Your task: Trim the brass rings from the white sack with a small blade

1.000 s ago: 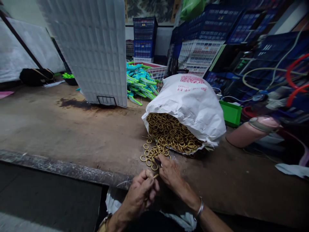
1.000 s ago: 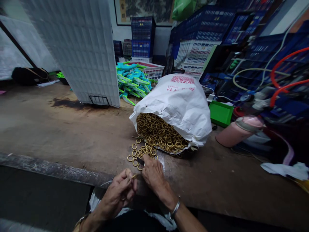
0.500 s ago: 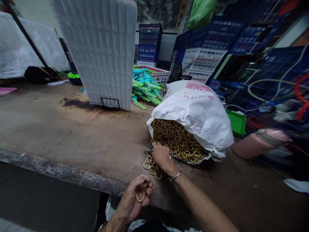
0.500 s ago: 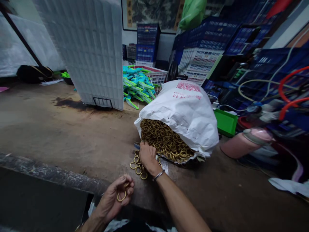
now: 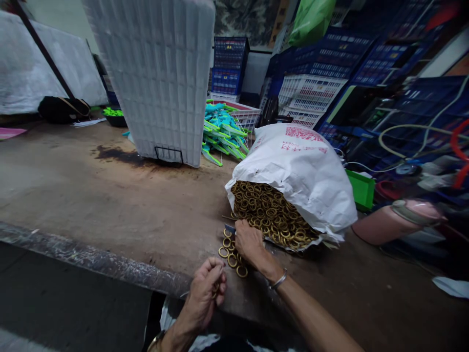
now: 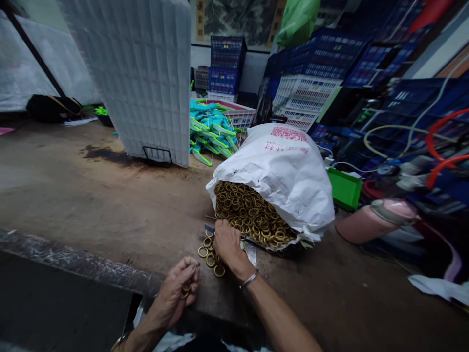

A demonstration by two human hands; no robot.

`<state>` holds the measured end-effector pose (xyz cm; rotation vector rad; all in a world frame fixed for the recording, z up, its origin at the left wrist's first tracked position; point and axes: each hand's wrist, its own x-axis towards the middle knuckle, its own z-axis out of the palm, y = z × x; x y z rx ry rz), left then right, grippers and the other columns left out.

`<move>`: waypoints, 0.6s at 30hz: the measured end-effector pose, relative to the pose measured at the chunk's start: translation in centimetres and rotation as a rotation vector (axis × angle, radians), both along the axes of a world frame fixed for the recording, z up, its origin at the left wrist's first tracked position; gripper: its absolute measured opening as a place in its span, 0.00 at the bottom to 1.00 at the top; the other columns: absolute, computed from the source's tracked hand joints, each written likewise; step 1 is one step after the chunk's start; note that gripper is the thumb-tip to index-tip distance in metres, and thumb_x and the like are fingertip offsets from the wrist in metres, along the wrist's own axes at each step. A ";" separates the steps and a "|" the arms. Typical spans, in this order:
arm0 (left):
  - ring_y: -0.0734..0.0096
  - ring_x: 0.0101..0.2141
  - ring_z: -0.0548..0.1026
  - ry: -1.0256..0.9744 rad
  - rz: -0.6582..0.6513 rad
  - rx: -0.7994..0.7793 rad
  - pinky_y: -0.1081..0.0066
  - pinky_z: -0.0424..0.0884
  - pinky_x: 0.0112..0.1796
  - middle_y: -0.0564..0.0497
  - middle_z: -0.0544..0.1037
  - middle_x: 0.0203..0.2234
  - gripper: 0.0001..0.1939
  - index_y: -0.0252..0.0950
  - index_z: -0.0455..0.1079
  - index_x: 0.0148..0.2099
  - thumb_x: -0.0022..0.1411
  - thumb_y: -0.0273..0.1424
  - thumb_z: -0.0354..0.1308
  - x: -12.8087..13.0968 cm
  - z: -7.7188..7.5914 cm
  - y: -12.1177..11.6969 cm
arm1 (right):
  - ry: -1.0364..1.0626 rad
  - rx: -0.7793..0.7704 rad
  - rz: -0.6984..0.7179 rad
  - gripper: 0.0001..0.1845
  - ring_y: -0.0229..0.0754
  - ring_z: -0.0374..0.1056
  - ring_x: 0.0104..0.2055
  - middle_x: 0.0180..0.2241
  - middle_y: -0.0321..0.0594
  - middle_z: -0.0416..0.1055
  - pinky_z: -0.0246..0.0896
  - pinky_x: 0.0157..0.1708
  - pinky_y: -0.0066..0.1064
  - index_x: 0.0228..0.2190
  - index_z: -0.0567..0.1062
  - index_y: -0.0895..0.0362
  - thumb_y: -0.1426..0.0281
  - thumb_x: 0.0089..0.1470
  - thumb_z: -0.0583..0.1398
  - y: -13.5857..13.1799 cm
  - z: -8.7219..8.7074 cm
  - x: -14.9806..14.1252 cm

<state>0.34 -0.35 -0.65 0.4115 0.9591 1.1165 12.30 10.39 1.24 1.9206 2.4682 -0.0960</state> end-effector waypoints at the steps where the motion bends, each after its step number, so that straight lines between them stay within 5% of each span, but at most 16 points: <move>1: 0.83 0.16 0.59 0.084 0.013 0.022 0.82 0.49 0.13 0.59 0.64 0.19 0.15 0.37 0.60 0.37 0.51 0.39 0.56 0.0 -0.1 0.2 | 0.046 -0.004 0.017 0.10 0.40 0.66 0.32 0.34 0.43 0.67 0.50 0.27 0.27 0.34 0.66 0.59 0.76 0.50 0.48 -0.6 0.2 0.3; 5: 0.82 0.15 0.58 0.353 0.014 0.152 0.80 0.52 0.15 0.59 0.64 0.17 0.19 0.35 0.60 0.45 0.52 0.39 0.55 0.3 -0.4 1.0 | 0.474 -0.184 0.099 0.07 0.36 0.60 0.28 0.25 0.36 0.64 0.48 0.26 0.25 0.26 0.65 0.57 0.70 0.52 0.49 -3.4 0.5 1.4; 10: 0.80 0.18 0.59 0.453 -0.041 0.291 0.77 0.55 0.20 0.58 0.64 0.17 0.11 0.34 0.67 0.33 0.52 0.37 0.54 0.8 -0.2 0.9 | 0.936 -0.511 0.079 0.08 0.33 0.52 0.25 0.20 0.30 0.56 0.47 0.25 0.24 0.22 0.61 0.57 0.67 0.49 0.50 -6.4 0.2 2.4; 18: 0.79 0.20 0.60 0.452 -0.183 0.358 0.77 0.57 0.23 0.57 0.64 0.18 0.12 0.33 0.64 0.31 0.53 0.38 0.55 0.6 0.1 0.1 | 1.113 -0.606 -0.071 0.10 0.32 0.49 0.23 0.19 0.29 0.54 0.45 0.22 0.23 0.23 0.63 0.58 0.64 0.46 0.54 -7.8 -0.6 2.9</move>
